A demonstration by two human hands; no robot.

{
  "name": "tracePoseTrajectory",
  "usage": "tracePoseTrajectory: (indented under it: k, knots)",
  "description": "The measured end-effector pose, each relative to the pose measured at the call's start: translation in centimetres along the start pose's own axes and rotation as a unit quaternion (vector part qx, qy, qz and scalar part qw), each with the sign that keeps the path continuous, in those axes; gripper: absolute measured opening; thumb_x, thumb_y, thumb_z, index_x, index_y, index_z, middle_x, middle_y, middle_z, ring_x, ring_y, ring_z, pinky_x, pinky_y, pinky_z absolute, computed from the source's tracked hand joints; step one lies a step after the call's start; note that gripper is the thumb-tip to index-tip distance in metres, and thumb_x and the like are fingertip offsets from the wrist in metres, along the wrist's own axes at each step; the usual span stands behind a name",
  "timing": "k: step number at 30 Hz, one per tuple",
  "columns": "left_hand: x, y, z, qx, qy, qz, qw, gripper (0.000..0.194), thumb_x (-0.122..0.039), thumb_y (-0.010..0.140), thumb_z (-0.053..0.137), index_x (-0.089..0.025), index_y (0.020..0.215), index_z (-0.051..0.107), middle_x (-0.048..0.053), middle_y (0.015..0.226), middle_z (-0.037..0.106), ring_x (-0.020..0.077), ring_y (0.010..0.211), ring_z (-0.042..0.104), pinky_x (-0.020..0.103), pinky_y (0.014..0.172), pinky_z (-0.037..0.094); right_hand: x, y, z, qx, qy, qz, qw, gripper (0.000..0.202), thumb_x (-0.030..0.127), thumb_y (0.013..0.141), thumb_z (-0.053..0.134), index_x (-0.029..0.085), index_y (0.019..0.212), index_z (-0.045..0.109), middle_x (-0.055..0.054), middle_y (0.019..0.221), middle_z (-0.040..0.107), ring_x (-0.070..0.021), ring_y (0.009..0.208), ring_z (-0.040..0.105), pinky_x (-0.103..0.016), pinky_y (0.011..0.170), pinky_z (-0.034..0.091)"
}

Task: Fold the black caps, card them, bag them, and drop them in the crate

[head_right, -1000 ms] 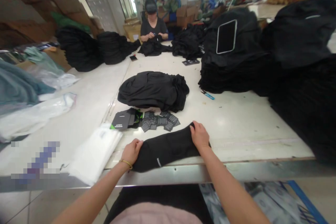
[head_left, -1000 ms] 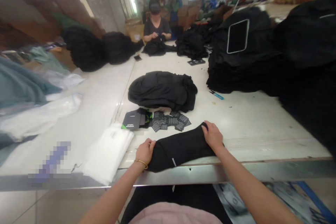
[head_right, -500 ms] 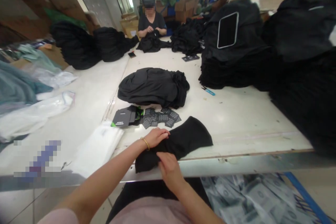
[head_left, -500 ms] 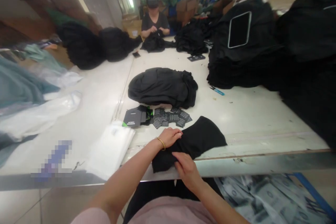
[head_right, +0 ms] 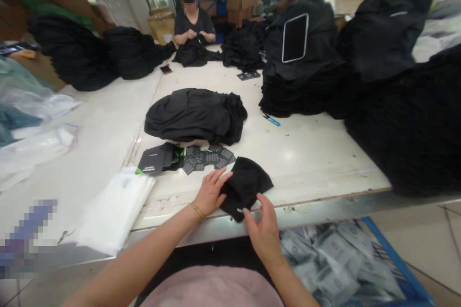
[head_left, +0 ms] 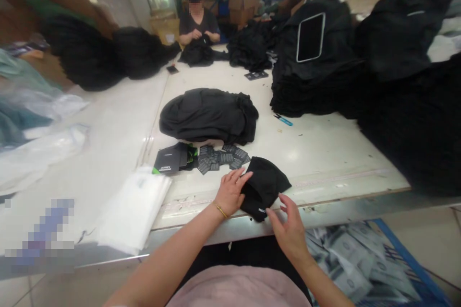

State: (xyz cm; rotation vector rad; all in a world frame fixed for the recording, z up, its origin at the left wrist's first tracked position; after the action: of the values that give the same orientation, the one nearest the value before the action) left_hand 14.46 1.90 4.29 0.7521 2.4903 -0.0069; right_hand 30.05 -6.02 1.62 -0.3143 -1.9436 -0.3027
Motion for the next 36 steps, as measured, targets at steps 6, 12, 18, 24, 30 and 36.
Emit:
tracePoseTrajectory:
  k: [6, 12, 18, 24, 30, 36]
  knots:
    - [2.0, 3.3, 0.8, 0.172, -0.081, -0.016, 0.982, 0.039, -0.027, 0.077, 0.046, -0.021, 0.114, 0.055, 0.002, 0.108, 0.064, 0.0225, 0.106, 0.051, 0.036, 0.095, 0.035, 1.4, 0.3, 2.6, 0.174, -0.095, -0.149, 0.969, 0.041, 0.032, 0.071, 0.062, 0.018, 0.110, 0.058, -0.012, 0.118, 0.059, -0.0299, 0.116, 0.048, -0.049, 0.097, 0.037]
    - [4.1, 2.9, 1.7, 0.195, -0.105, -0.120, 0.968, 0.052, -0.055, 0.085, 0.030, -0.018, 0.099, 0.063, 0.007, 0.097, 0.067, 0.0238, 0.092, 0.060, 0.033, 0.084, 0.042, -3.5, 0.8, 2.3, 0.090, 0.261, 0.359, 0.891, 0.034, 0.047, 0.074, 0.055, 0.017, 0.091, 0.058, -0.005, 0.072, 0.066, -0.0195, 0.062, 0.061, -0.031, 0.050, 0.050]
    - [4.0, 2.8, 2.0, 0.049, -0.011, -0.248, 0.967, 0.044, -0.054, 0.072, 0.056, -0.017, 0.096, 0.060, 0.010, 0.086, 0.067, 0.0291, 0.091, 0.060, 0.043, 0.088, 0.038, -2.4, 1.0, 2.4, 0.052, 0.290, 0.348, 0.890, 0.036, 0.033, 0.061, 0.074, 0.018, 0.091, 0.060, -0.002, 0.076, 0.069, -0.0169, 0.062, 0.061, -0.025, 0.046, 0.049]
    - [3.9, -4.4, 2.6, -0.185, -0.438, -0.417, 0.775, 0.068, -0.043, 0.070, 0.065, -0.016, 0.123, 0.034, 0.016, 0.117, 0.053, 0.0221, 0.097, 0.058, 0.035, 0.080, 0.047, -2.6, -1.9, 4.2, 0.025, 0.401, 0.412, 0.818, 0.026, 0.023, 0.063, 0.073, 0.019, 0.086, 0.060, 0.001, 0.070, 0.069, -0.0150, 0.059, 0.062, -0.025, 0.047, 0.050]
    - [2.1, -6.9, 2.0, -0.268, -0.599, -0.380, 0.652, 0.073, -0.018, 0.052, 0.078, -0.018, 0.113, 0.039, 0.008, 0.101, 0.061, 0.0188, 0.087, 0.061, 0.034, 0.082, 0.049, -0.6, -5.8, 7.2, 0.159, 0.422, 0.451, 0.770, 0.026, 0.030, 0.066, 0.072, 0.018, 0.087, 0.062, -0.003, 0.074, 0.070, -0.0173, 0.065, 0.065, -0.027, 0.054, 0.053]
    - [1.2, -6.4, 0.0, -0.169, -0.699, -0.344, 0.604, 0.073, -0.020, 0.050, 0.079, -0.018, 0.112, 0.041, 0.007, 0.098, 0.064, 0.0224, 0.082, 0.063, 0.042, 0.077, 0.051, -1.1, -2.1, 4.8, 0.175, 0.348, 0.384, 0.837, 0.040, 0.052, 0.069, 0.064, 0.019, 0.092, 0.063, -0.008, 0.096, 0.069, -0.0197, 0.083, 0.065, -0.029, 0.067, 0.053]
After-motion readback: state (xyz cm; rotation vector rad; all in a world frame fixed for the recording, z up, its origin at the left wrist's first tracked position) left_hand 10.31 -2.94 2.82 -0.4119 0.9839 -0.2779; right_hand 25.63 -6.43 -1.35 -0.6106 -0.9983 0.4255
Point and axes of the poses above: each hand's wrist, its own y-axis towards the middle knuckle, its own z-axis out of the palm, x = y × z, the point moved 8 cm from there along y, towards the middle knuckle
